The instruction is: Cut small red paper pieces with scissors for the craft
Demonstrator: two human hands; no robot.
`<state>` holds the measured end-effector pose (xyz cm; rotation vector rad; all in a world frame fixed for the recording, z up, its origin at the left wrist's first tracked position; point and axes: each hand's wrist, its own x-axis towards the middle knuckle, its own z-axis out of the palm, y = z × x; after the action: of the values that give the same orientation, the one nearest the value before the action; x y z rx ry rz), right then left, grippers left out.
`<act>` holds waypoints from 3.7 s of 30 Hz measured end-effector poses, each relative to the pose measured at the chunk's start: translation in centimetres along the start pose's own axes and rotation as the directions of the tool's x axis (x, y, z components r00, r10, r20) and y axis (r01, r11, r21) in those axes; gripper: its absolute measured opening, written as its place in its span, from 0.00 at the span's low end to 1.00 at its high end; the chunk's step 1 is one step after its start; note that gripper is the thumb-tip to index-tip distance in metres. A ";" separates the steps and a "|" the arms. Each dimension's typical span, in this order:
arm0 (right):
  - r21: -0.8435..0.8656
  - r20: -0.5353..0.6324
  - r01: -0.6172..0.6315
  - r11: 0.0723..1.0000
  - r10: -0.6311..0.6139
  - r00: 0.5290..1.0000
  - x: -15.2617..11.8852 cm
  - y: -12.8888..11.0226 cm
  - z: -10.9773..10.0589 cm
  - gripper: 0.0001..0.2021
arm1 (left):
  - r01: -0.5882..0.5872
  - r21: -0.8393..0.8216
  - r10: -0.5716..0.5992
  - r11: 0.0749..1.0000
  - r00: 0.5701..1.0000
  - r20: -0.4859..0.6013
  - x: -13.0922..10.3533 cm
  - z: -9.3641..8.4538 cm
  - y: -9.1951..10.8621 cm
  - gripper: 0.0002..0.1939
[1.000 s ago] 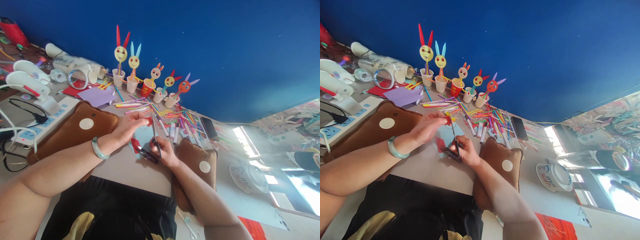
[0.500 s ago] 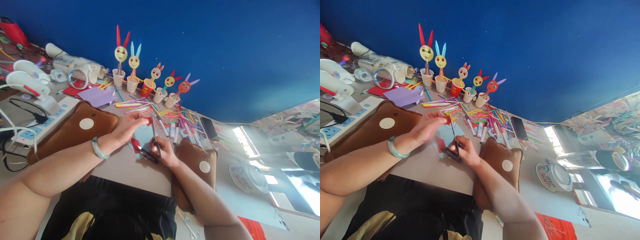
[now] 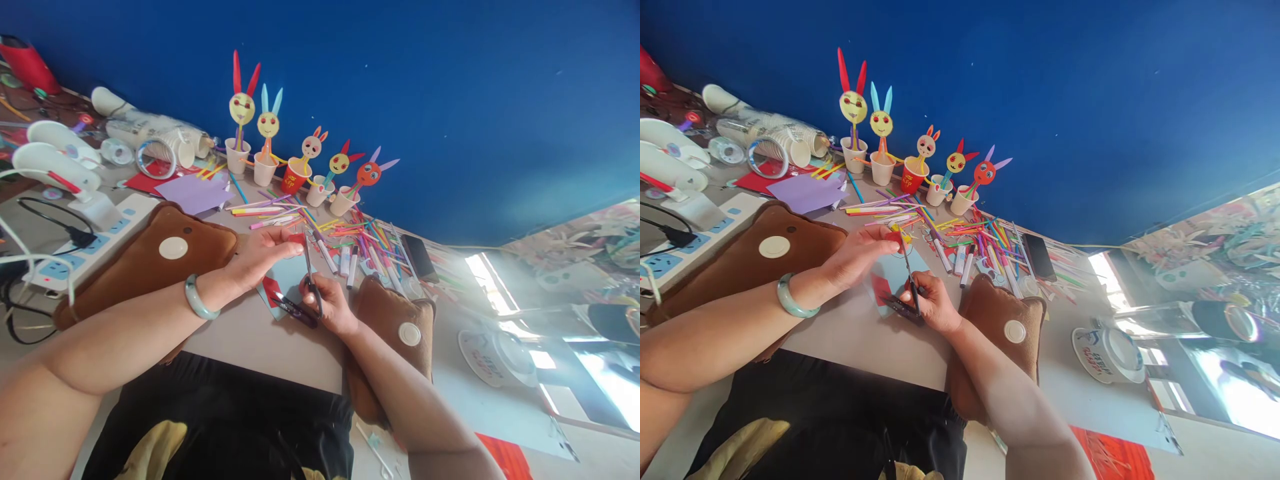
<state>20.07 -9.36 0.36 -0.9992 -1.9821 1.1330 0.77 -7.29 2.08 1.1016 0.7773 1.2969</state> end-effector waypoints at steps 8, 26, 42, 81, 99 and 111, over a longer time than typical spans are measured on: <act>-0.007 -0.006 0.010 1.000 -0.010 1.000 0.0 0.2 0.0 0.30 | 0.007 0.011 -0.006 1.000 0.999 -0.039 0.1 -0.1 -0.2 0.10; -0.019 -0.011 -0.012 1.000 0.012 1.000 0.0 0.2 0.0 0.30 | 0.014 -0.022 -0.014 1.000 0.999 -0.040 0.0 -0.1 -0.1 0.12; -0.005 -0.010 -0.023 1.000 0.023 1.000 -0.1 0.3 0.0 0.30 | 0.000 -0.012 -0.001 1.000 0.997 -0.077 0.1 0.0 0.0 0.10; 0.014 -0.002 -0.030 0.999 0.030 1.000 -0.1 -0.3 0.0 0.30 | -0.007 0.001 0.007 1.000 0.997 -0.079 0.2 -0.1 0.0 0.09; 0.012 0.018 0.000 1.000 0.000 1.000 -0.2 -0.2 -0.1 0.30 | 0.011 -0.001 -0.011 1.000 0.999 -0.048 0.0 -0.1 0.0 0.09; 0.001 0.008 0.009 1.000 -0.009 1.000 0.0 -0.2 -0.1 0.30 | 0.029 -0.007 -0.030 1.000 0.999 -0.024 0.0 -0.1 0.1 0.07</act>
<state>20.11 -9.39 0.60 -0.9862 -1.9899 1.1345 0.66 -7.24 2.11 1.0672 0.8033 1.2891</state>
